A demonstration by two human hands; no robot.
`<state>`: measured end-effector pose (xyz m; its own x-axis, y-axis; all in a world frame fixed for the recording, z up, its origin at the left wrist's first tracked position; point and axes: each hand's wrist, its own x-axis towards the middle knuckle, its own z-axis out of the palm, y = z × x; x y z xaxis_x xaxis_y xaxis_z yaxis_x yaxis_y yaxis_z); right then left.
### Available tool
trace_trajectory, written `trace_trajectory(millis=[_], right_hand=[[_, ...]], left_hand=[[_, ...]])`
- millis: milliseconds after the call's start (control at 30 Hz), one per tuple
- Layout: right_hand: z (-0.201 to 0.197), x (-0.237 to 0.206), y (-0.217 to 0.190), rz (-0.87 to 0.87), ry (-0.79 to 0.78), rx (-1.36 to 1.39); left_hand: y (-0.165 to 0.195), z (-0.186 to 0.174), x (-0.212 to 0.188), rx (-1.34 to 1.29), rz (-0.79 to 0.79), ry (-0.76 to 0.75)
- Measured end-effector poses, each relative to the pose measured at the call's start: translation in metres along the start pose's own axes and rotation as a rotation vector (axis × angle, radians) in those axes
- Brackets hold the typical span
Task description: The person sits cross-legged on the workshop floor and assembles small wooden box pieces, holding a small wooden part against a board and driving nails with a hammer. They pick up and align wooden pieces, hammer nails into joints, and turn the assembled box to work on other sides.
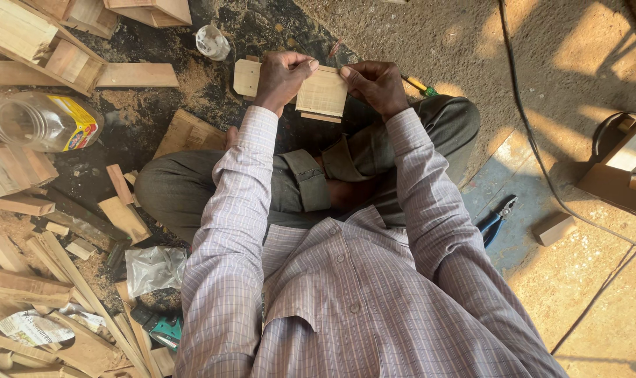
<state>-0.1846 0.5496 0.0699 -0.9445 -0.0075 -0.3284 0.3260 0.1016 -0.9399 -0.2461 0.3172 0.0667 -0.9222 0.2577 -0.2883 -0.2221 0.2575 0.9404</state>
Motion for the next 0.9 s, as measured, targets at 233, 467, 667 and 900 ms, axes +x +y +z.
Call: trace_trajectory(millis=[233, 467, 667, 900], right_hand=[[-0.004, -0.007, 0.008, 0.063, -0.047, 0.109], [0.017, -0.008, 0.030, 0.318, -0.039, 0.643], [0.032, -0.007, 0.025, 0.209, -0.110, 0.732], [0.043, 0.003, 0.013, 0.078, -0.252, 0.631]], left_hand=[[-0.001, -0.002, -0.007, 0.011, -0.006, -0.013], [-0.005, -0.006, -0.044, -0.129, -0.038, -0.050], [-0.018, -0.016, -0.062, -0.169, 0.036, -0.076], [-0.038, -0.027, -0.059, 0.004, 0.080, -0.049]])
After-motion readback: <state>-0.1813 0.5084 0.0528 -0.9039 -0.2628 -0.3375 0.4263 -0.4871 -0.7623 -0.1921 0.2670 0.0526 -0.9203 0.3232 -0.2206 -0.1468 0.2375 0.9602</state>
